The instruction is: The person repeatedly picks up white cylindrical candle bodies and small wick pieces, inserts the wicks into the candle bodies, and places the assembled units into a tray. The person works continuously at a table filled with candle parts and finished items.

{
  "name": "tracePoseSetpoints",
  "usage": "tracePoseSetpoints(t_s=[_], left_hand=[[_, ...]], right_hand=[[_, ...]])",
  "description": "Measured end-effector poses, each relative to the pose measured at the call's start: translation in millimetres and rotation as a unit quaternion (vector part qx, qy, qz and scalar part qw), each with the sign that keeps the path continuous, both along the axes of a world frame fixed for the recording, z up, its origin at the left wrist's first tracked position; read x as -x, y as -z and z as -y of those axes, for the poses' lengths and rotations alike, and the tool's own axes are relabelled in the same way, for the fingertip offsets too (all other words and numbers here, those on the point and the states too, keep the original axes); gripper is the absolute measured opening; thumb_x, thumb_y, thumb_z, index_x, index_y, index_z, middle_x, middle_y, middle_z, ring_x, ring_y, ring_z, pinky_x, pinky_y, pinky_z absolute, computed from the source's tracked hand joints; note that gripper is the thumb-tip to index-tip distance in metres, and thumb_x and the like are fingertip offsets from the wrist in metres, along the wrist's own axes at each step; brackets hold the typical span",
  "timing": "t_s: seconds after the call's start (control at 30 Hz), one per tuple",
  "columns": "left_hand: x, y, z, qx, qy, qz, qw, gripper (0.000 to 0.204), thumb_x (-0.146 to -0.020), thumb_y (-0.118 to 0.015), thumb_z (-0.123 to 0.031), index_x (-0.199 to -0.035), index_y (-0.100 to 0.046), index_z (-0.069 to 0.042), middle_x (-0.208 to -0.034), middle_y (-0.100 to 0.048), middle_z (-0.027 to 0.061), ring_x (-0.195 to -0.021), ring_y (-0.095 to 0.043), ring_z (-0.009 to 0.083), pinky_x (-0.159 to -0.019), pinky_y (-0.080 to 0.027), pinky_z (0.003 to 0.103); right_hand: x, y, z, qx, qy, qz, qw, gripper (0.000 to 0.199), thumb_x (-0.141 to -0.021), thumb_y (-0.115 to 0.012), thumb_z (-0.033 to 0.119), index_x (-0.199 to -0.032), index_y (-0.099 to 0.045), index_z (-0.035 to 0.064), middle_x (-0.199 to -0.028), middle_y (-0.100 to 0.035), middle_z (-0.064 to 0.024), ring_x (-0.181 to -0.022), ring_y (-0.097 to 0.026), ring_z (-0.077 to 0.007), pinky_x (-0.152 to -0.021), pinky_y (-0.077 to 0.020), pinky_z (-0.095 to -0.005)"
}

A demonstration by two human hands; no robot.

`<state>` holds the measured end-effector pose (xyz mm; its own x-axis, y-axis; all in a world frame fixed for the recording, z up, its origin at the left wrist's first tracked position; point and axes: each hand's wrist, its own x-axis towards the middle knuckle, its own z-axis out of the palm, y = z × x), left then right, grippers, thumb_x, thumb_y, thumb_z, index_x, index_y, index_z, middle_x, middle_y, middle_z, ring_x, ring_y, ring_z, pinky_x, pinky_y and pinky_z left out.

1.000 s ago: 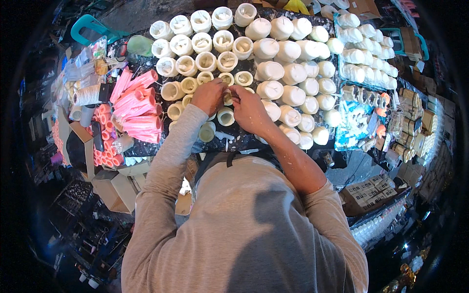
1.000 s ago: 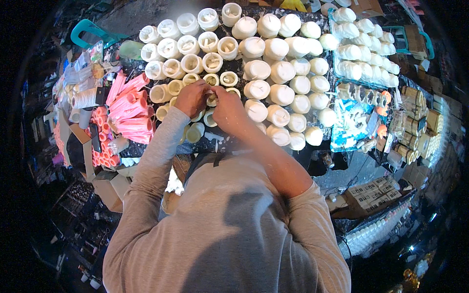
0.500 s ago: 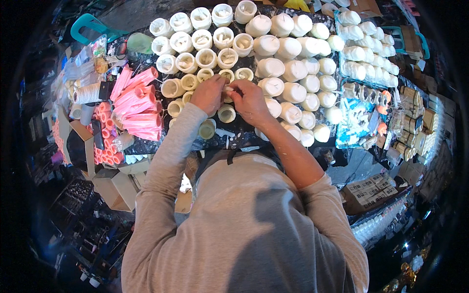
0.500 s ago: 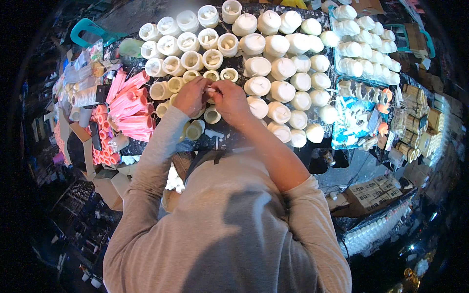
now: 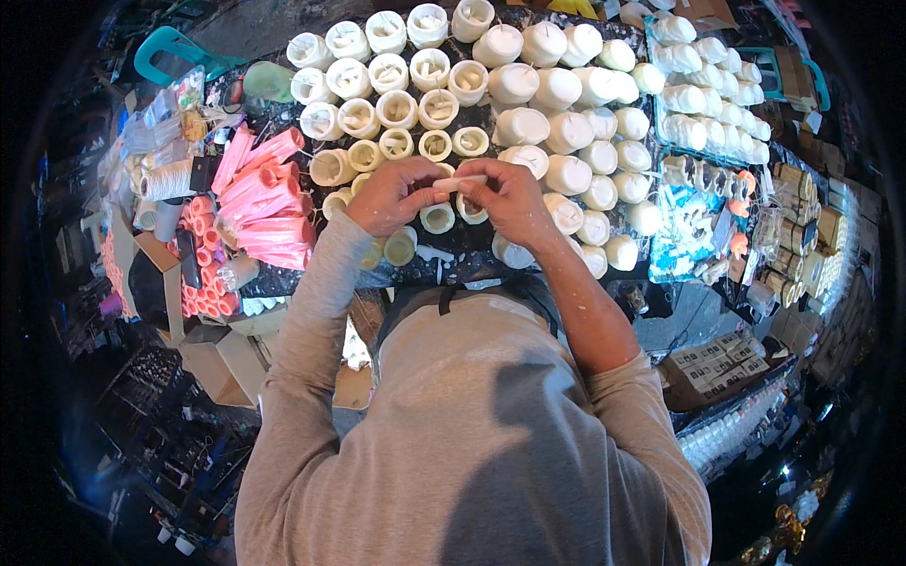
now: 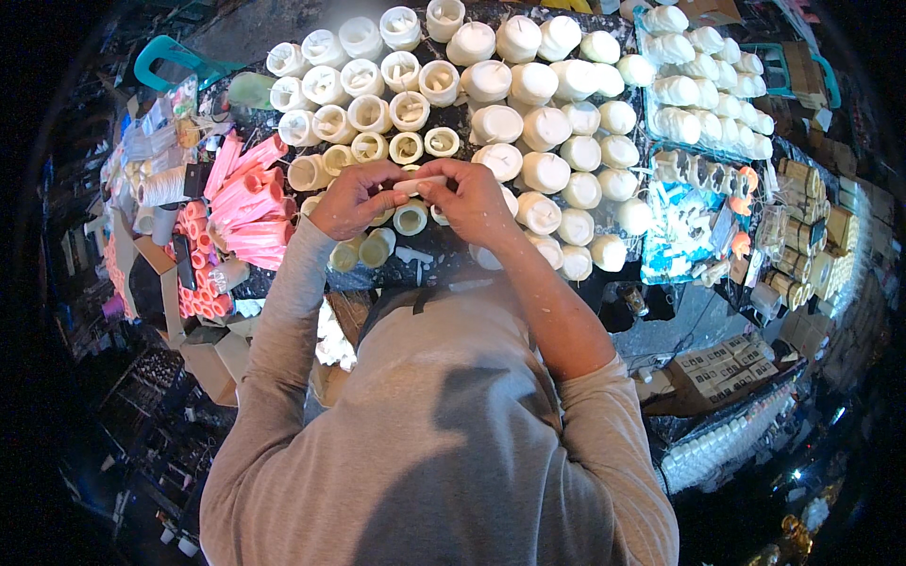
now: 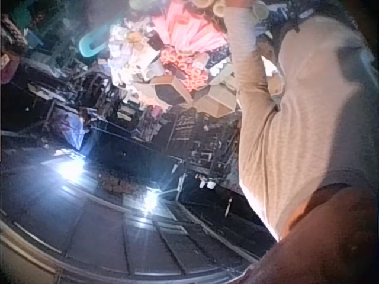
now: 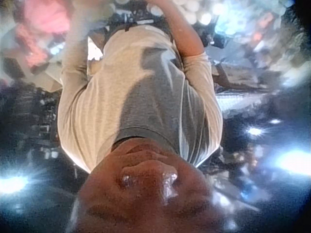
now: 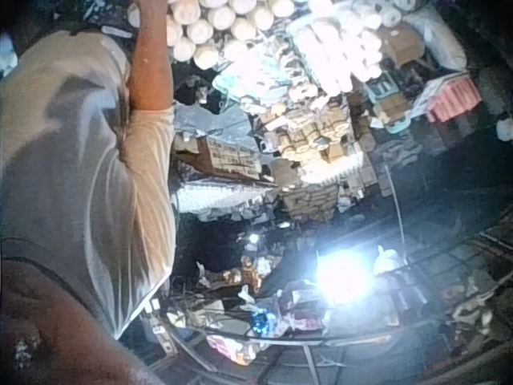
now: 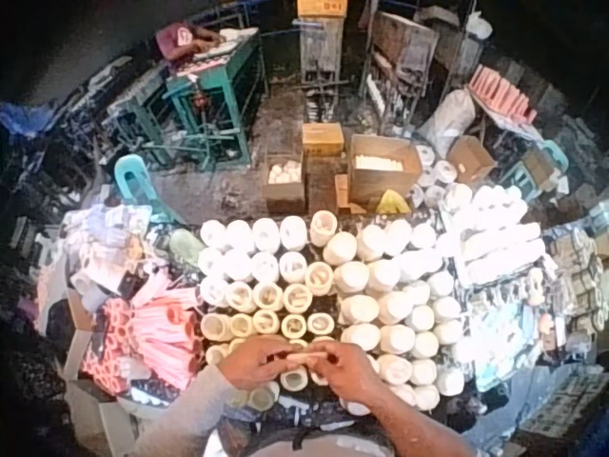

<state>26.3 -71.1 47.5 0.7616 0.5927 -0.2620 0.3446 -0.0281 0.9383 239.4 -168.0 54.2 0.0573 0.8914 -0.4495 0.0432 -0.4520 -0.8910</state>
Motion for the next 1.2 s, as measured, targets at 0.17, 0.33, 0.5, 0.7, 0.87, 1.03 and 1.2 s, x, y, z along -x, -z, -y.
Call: tracePoseSetpoints(t_s=[0.17, 0.33, 0.5, 0.7, 0.87, 1.03, 1.2], left_hand=[[-7, 29, 7, -0.3, 0.085, -0.171, 0.935, 0.014, -0.087, -0.075, -0.016, -0.094, -0.069, -0.005, -0.097, -0.064, 0.0132, -0.092, -0.068, 0.0344, -0.078, -0.056, 0.046], [-16, 52, -2, -0.38, 0.168, -0.189, 0.89, 0.011, -0.089, -0.069, -0.014, -0.098, -0.071, -0.009, -0.096, -0.064, 0.0102, -0.088, -0.068, 0.0344, -0.075, -0.057, 0.046], [-17, 55, -17, -0.348, 0.158, -0.183, 0.906, 0.011, -0.085, -0.068, -0.01, -0.095, -0.07, -0.008, -0.096, -0.064, 0.0093, -0.089, -0.067, 0.0342, -0.076, -0.056, 0.045], [-25, 53, -28, -0.346, 0.208, -0.218, 0.889, 0.015, -0.079, -0.068, -0.006, -0.094, -0.071, -0.008, -0.096, -0.065, 0.0094, -0.095, -0.067, 0.0331, -0.08, -0.057, 0.044], [-25, 53, -29, -0.344, 0.221, -0.213, 0.887, 0.02, -0.078, -0.067, -0.004, -0.097, -0.073, -0.008, -0.097, -0.064, 0.0097, -0.097, -0.067, 0.0326, -0.08, -0.057, 0.044], [-25, 55, -29, -0.344, 0.213, -0.215, 0.889, 0.022, -0.078, -0.067, -0.004, -0.098, -0.073, -0.008, -0.097, -0.064, 0.0101, -0.097, -0.067, 0.0331, -0.079, -0.057, 0.044], [-25, 54, -31, -0.335, 0.212, -0.218, 0.892, 0.023, -0.078, -0.067, -0.004, -0.099, -0.073, -0.008, -0.096, -0.063, 0.0106, -0.096, -0.067, 0.0333, -0.079, -0.057, 0.045]], right_hand=[[-7, 9, 17, -0.091, -0.008, 0.231, 0.969, 0.025, -0.096, -0.073, 0.013, -0.117, -0.072, 0.0006, -0.087, -0.074, -0.0135, -0.075, -0.07, -0.0212, -0.071, -0.0551, -0.0342], [4, 18, 27, -0.187, 0.002, 0.3, 0.935, 0.024, -0.096, -0.072, 0.017, -0.115, -0.071, 0.0023, -0.093, -0.073, -0.0206, -0.082, -0.07, -0.0402, -0.075, -0.0561, -0.0431], [18, 21, 24, -0.112, -0.022, 0.294, 0.949, 0.022, -0.099, -0.068, 0.02, -0.113, -0.069, 0.0038, -0.092, -0.071, -0.0218, -0.084, -0.069, -0.0421, -0.075, -0.0545, -0.0466], [37, 44, 10, -0.216, -0.087, 0.33, 0.915, 0.008, -0.094, -0.064, 0.012, -0.098, -0.062, 0.0051, -0.086, -0.067, -0.017, -0.084, -0.069, -0.039, -0.072, -0.054, -0.0505], [43, 64, 8, -0.251, -0.111, 0.359, 0.892, 0.009, -0.086, -0.067, 0.009, -0.093, -0.063, 0.0054, -0.083, -0.066, -0.0144, -0.081, -0.069, -0.0356, -0.069, -0.0552, -0.0482], [44, 69, 3, -0.19, -0.169, 0.394, 0.883, 0.011, -0.08, -0.066, 0.009, -0.09, -0.064, 0.0056, -0.084, -0.067, -0.0132, -0.08, -0.07, -0.0357, -0.069, -0.0562, -0.0477], [44, 64, -2, -0.17, -0.176, 0.394, 0.886, 0.015, -0.079, -0.065, 0.009, -0.093, -0.066, 0.0048, -0.091, -0.068, -0.014, -0.082, -0.07, -0.0363, -0.071, -0.0571, -0.0471]])
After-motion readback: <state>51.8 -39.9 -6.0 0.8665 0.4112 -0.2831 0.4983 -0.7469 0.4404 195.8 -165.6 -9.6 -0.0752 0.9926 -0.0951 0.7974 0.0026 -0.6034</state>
